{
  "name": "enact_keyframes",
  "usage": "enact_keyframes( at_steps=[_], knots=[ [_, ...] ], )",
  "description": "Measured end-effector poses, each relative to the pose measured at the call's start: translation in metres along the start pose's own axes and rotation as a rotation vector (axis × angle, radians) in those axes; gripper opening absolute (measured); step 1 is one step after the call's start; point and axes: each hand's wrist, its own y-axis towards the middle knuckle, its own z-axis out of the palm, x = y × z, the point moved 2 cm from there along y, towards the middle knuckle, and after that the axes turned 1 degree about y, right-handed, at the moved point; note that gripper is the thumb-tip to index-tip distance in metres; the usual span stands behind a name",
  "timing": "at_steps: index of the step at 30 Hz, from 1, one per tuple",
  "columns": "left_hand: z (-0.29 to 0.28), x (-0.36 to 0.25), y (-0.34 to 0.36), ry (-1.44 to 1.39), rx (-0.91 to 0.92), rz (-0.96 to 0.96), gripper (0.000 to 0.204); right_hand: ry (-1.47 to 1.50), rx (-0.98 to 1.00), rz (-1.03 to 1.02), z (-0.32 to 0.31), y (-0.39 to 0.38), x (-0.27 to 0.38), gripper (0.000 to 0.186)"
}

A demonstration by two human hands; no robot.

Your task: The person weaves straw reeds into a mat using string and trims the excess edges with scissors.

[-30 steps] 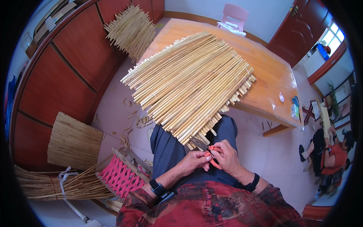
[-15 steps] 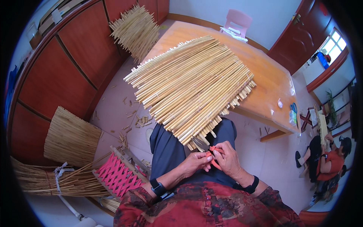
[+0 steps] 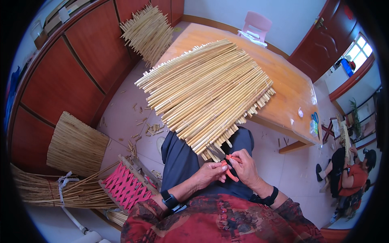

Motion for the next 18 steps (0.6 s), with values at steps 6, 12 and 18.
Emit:
enact_keyframes(
  at_steps=[6, 12, 18],
  knots=[
    [-0.003, 0.005, 0.000, -0.034, 0.012, 0.010, 0.030, -0.033, 0.112, -0.014, -0.004, 0.001, 0.014, 0.031],
    [-0.003, 0.002, -0.006, -0.059, 0.054, 0.064, 0.035, -0.190, 0.241, -0.088, -0.005, 0.001, 0.022, 0.054],
    [-0.010, -0.001, -0.012, 0.060, 0.036, 0.033, 0.036, -0.380, 0.214, -0.117, 0.002, 0.006, 0.024, 0.051]
  ],
)
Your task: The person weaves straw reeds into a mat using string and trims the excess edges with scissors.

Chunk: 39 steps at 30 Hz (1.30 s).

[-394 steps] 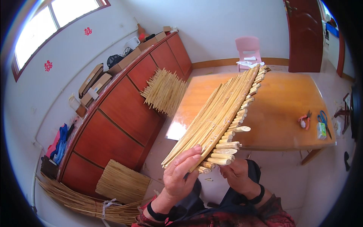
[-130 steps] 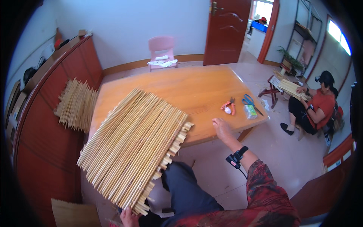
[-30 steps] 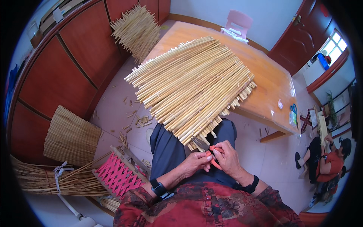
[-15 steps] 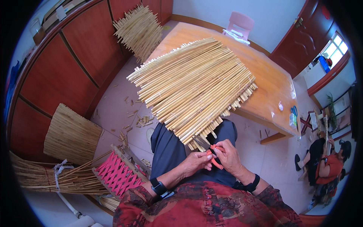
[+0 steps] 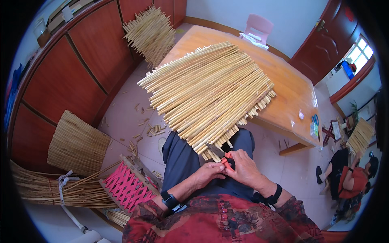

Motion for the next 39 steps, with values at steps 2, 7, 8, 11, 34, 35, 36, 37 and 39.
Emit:
enact_keyframes(
  at_steps=[2, 7, 8, 11, 34, 35, 36, 37, 39],
  knots=[
    [-0.005, -0.011, -0.012, 0.102, -0.059, -0.037, 0.036, -0.057, -0.045, -0.008, 0.002, 0.006, 0.003, 0.049],
    [-0.019, -0.036, -0.033, -0.120, -0.158, 0.178, 0.040, -0.263, -0.113, -0.053, 0.002, 0.014, 0.007, 0.047],
    [-0.017, -0.042, -0.032, -0.237, -0.143, 0.254, 0.041, -0.261, -0.117, -0.051, 0.000, 0.015, 0.006, 0.047],
    [-0.006, -0.045, -0.018, -0.176, -0.290, 0.356, 0.040, -0.274, -0.128, -0.070, -0.007, 0.015, -0.001, 0.039],
    [0.038, -0.024, 0.006, 0.185, -0.643, 0.397, 0.036, -0.025, -0.488, -0.249, -0.094, -0.021, 0.043, 0.026],
    [0.045, -0.015, -0.002, 0.088, -0.575, 0.452, 0.039, -0.021, -0.436, -0.193, -0.093, -0.029, 0.036, 0.024],
    [0.050, -0.010, -0.007, -0.009, -0.506, 0.505, 0.042, -0.016, -0.439, -0.200, -0.091, -0.035, 0.035, 0.024],
    [0.048, -0.010, -0.014, 0.039, -0.474, 0.451, 0.045, -0.005, -0.412, -0.174, -0.089, -0.041, 0.036, 0.023],
    [0.048, -0.010, -0.024, 0.045, -0.453, 0.366, 0.044, 0.010, -0.383, -0.149, -0.086, -0.052, 0.034, 0.023]
  ],
)
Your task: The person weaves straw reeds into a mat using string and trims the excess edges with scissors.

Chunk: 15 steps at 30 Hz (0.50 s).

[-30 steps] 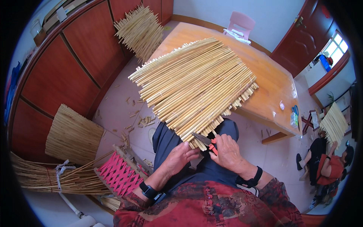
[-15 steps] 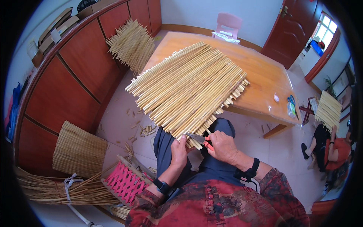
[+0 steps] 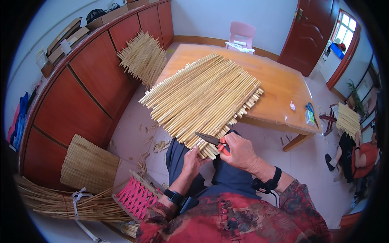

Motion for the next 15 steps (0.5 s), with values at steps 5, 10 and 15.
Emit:
enact_keyframes(
  at_steps=[5, 10, 15],
  knots=[
    [-0.014, -0.033, -0.034, 0.548, 0.026, -0.270, 0.034, 0.069, 0.035, 0.120, 0.005, -0.010, -0.019, 0.023],
    [0.004, -0.071, -0.014, 0.962, -0.142, 0.523, 0.031, 0.179, 0.093, 0.240, 0.008, -0.003, -0.047, 0.026],
    [0.039, -0.064, 0.032, 0.964, -0.024, 0.516, 0.026, 0.466, 0.133, 0.393, -0.001, 0.010, -0.078, 0.032]
  ],
)
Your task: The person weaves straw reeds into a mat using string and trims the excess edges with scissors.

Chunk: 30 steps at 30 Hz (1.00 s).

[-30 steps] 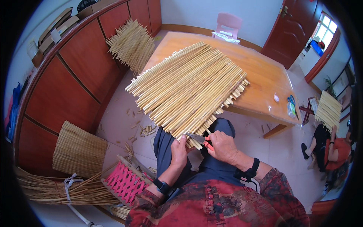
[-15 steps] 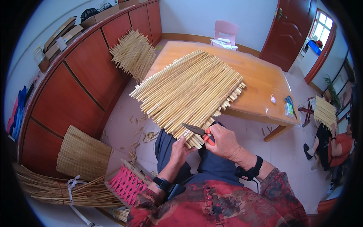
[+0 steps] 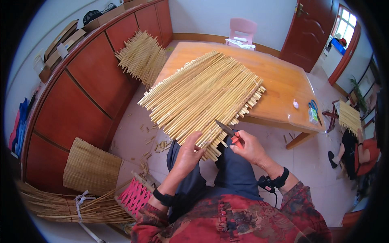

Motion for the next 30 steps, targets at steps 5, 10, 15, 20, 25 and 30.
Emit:
enact_keyframes(
  at_steps=[5, 10, 15, 20, 25, 30],
  knots=[
    [0.028, 0.018, 0.038, -0.150, 0.074, -0.243, 0.020, 0.043, 0.044, 0.070, -0.043, 0.021, -0.030, 0.036],
    [0.034, 0.034, 0.046, -0.416, -0.001, -0.366, 0.022, -0.161, 0.051, 0.204, -0.085, 0.024, -0.132, 0.036],
    [0.025, 0.046, 0.062, -0.472, -0.094, -0.396, 0.020, -0.199, -0.445, 0.313, -0.129, 0.044, -0.160, 0.036],
    [0.039, 0.029, 0.060, -0.493, -0.119, -0.415, 0.025, -0.434, -0.650, 0.402, -0.195, 0.069, -0.215, 0.028],
    [0.039, 0.027, 0.070, -0.488, -0.051, -0.362, 0.023, -0.692, -0.703, 0.376, -0.201, 0.090, -0.251, 0.020],
    [0.038, 0.039, 0.066, -0.523, -0.051, -0.369, 0.022, -1.016, -0.820, 0.237, -0.190, 0.105, -0.253, 0.020]
  ],
)
